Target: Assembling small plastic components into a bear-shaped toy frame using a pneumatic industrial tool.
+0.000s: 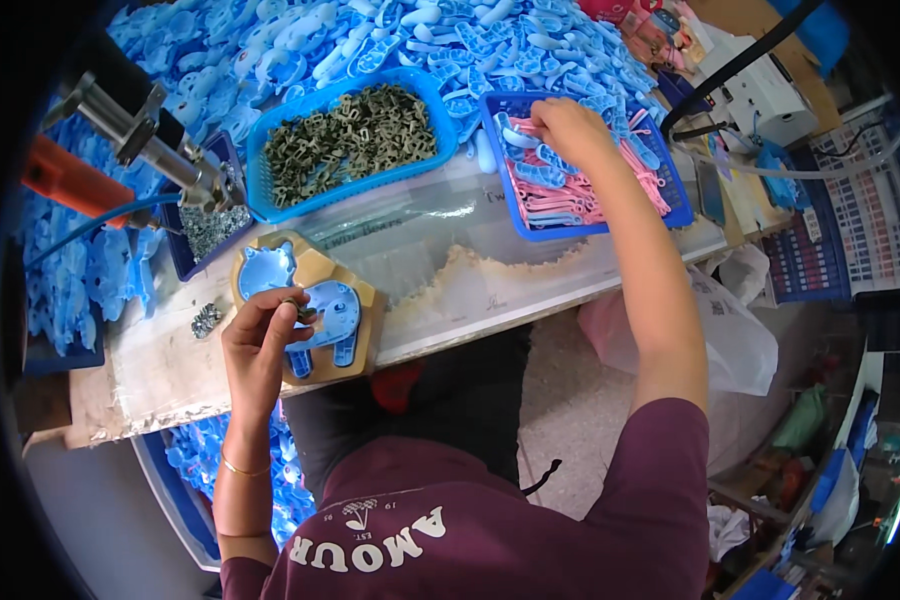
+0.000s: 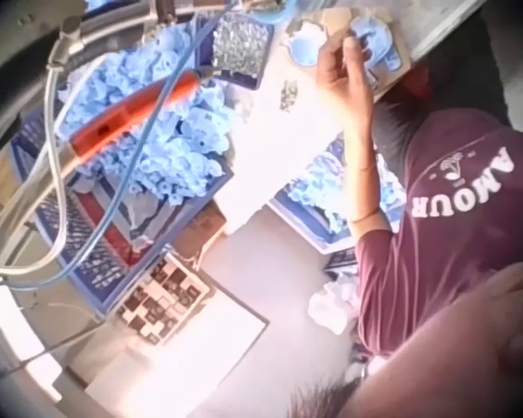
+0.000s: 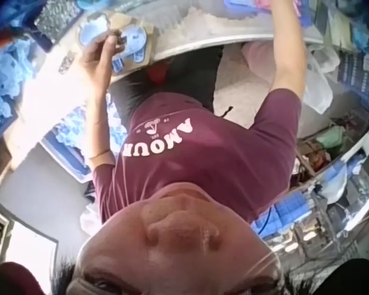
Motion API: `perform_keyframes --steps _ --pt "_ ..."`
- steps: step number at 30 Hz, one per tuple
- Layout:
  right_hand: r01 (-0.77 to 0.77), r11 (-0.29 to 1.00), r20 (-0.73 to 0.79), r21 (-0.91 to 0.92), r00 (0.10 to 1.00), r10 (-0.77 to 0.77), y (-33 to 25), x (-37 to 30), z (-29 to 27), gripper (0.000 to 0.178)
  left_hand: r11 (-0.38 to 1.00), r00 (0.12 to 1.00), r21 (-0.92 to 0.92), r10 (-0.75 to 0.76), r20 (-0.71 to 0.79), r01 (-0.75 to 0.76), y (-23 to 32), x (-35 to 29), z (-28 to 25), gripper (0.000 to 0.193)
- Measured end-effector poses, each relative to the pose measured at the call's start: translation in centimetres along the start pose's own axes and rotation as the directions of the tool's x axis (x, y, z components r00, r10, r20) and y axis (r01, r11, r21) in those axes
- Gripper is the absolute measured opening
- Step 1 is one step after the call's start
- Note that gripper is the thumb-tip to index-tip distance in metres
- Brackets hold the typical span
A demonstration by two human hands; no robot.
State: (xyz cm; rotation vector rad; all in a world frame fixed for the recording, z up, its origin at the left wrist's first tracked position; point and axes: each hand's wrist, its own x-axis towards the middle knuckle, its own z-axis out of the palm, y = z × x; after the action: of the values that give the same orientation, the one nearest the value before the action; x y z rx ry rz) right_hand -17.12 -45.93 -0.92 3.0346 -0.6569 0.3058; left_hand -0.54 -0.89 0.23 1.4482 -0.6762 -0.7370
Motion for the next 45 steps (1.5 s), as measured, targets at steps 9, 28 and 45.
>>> perform_keyframes --steps 9,28,45 --pt "-0.295 0.834 0.151 0.467 0.956 0.253 0.0 -3.8 -5.5 0.014 0.999 0.999 -0.006 -0.036 -0.009 0.036 0.4 0.4 -1.0 0.023" --pt "-0.098 0.344 0.161 0.934 0.974 -0.161 -25.5 -5.0 -4.2 0.015 0.990 0.988 -0.105 -0.105 -0.113 0.093 0.2 1.5 -0.7 0.018" --pt "0.142 0.459 0.016 0.877 0.946 -0.323 -28.3 -5.2 -4.1 0.020 0.986 0.989 -0.091 -0.135 0.064 0.140 0.1 0.9 -3.3 0.019"
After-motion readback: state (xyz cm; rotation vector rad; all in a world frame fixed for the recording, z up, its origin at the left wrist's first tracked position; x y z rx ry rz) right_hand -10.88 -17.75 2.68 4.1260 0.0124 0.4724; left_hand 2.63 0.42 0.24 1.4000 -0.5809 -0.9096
